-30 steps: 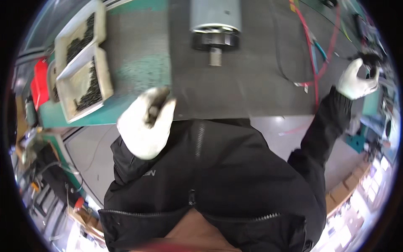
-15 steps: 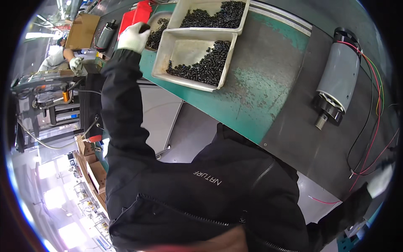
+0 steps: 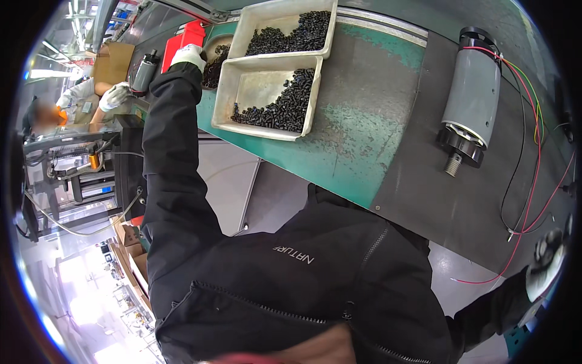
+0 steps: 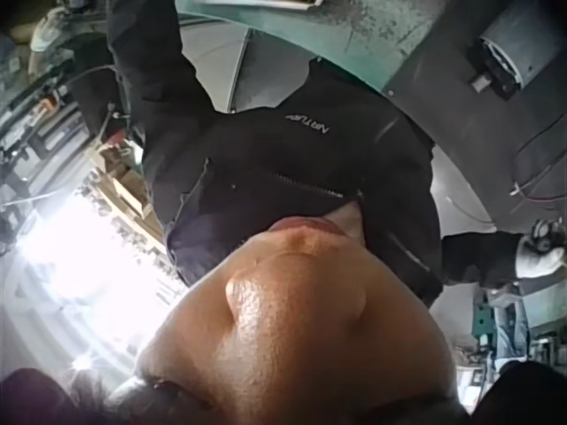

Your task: Assembling electronic motors by attaching cooling fans using a power screwdriver and pliers.

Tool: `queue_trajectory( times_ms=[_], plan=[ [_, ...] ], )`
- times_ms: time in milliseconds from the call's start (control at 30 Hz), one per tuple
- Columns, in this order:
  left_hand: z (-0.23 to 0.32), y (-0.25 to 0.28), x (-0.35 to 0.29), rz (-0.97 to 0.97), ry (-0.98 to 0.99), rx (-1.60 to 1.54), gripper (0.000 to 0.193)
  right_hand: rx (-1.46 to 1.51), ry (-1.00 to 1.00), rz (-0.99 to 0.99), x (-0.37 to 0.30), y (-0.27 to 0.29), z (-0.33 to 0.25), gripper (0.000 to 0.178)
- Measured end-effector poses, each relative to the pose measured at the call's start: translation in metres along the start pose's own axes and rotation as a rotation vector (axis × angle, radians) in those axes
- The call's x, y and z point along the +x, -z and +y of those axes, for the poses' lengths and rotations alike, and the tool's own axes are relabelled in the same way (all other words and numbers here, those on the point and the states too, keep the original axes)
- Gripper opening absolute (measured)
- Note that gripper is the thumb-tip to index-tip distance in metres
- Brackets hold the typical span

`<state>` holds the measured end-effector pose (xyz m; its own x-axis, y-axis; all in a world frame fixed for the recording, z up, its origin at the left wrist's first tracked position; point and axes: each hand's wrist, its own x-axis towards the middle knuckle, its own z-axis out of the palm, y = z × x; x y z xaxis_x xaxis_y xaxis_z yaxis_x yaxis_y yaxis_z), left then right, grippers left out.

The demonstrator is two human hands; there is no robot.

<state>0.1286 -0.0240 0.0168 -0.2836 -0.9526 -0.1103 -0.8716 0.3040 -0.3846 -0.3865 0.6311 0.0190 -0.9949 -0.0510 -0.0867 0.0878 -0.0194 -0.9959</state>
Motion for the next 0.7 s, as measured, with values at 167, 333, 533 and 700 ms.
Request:
queue_trajectory(
  times_ms=[167, 333, 533, 700],
  plan=[
    [0.007, 0.004, -0.010, 0.049, -0.073, 0.128, 0.037, -0.119, 0.101, -0.620, 0.000, -0.013, 0.017, 0.060],
    [-0.016, -0.003, -0.003, 0.200, -0.073, 0.098, 0.042, -0.157, 0.159, -0.649, -0.006, -0.027, 0.020, 0.065],
    [-0.004, 0.014, -0.003, 0.004, -0.044, 0.079, 0.048, -0.105, 0.157, -0.636, -0.009, -0.030, 0.022, 0.063],
    [-0.006, 0.009, 0.001, -0.020, -0.037, 0.102, 0.047, -0.094, 0.106, -0.652, -0.008, -0.029, 0.029, 0.061]
  ],
)
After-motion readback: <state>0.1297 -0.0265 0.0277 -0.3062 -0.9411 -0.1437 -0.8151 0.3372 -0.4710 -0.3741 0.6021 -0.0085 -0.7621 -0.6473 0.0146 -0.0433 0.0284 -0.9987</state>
